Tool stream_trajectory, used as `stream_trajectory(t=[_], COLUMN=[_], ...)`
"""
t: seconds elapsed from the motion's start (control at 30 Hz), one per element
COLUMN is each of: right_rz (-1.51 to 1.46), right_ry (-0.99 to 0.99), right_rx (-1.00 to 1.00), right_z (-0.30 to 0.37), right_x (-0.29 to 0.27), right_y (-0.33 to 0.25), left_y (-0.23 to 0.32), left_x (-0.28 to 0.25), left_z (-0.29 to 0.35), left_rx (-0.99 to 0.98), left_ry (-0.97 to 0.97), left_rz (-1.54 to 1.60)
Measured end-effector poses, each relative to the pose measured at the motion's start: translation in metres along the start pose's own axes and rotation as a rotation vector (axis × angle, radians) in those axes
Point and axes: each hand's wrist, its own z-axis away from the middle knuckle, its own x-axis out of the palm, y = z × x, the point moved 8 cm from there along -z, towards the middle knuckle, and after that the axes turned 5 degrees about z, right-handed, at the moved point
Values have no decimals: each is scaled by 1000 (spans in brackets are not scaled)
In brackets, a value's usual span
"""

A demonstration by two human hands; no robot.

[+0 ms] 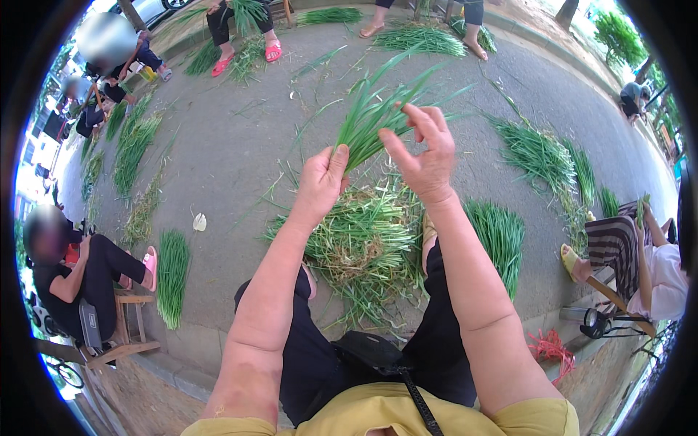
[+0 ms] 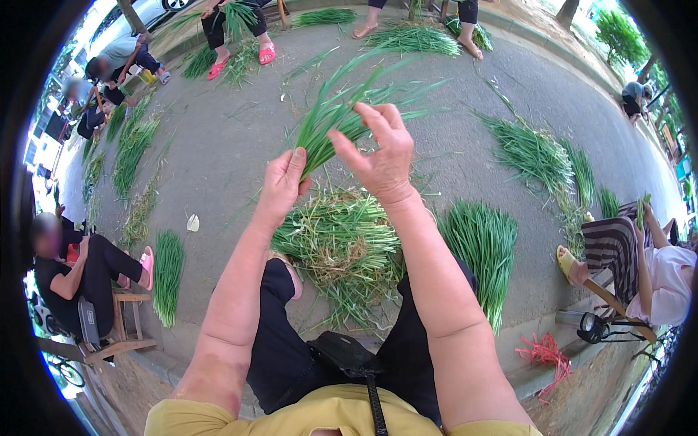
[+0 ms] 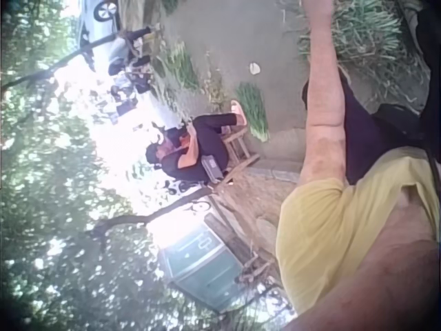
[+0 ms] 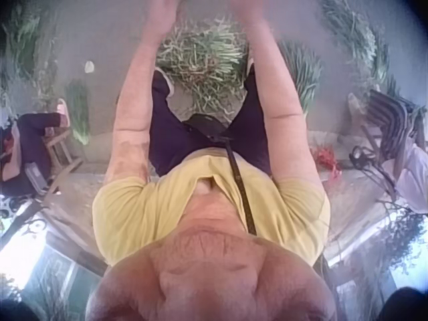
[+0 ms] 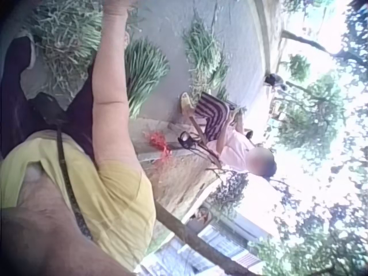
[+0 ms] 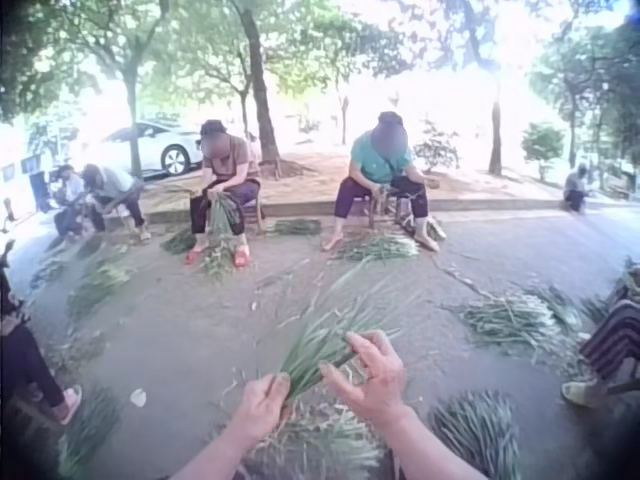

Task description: The person sits on the ground and trims the roots and outer layers of green onions by hand. They gather the trimmed onions into a pile and continue processing more from a larger pile.

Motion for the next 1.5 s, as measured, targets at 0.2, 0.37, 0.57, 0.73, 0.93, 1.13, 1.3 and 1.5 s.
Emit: stream_trajectory(t=[0.2,0.37,0.57,0.73,0.93,1.13,1.3,1.5], right_rz=[-35,-504,-686,-735,-782,-554,495,184], right_ry=[-141,-154,-160,-81,111,-79,-1049,-1176], right_rx=[156,473,591,658,670,818,374,418], right_z=[7,22,28,27,24,27,61,85], right_x=[19,41,48,41,28,30,61,86], right_y=[19,51,53,48,60,84,73,48], left_y=[10,23,22,18,10,0,25,45], left_x=[0,-3,-7,-12,-16,-66,-80,-61], left_z=[0,3,1,4,0,-18,-15,-6], left_rx=[80,124,115,3,-88,-87,121,351], left_ry=[53,93,112,93,5,89,348,444], left_rz=[14,81,250,364,538,-765,-919,-1023])
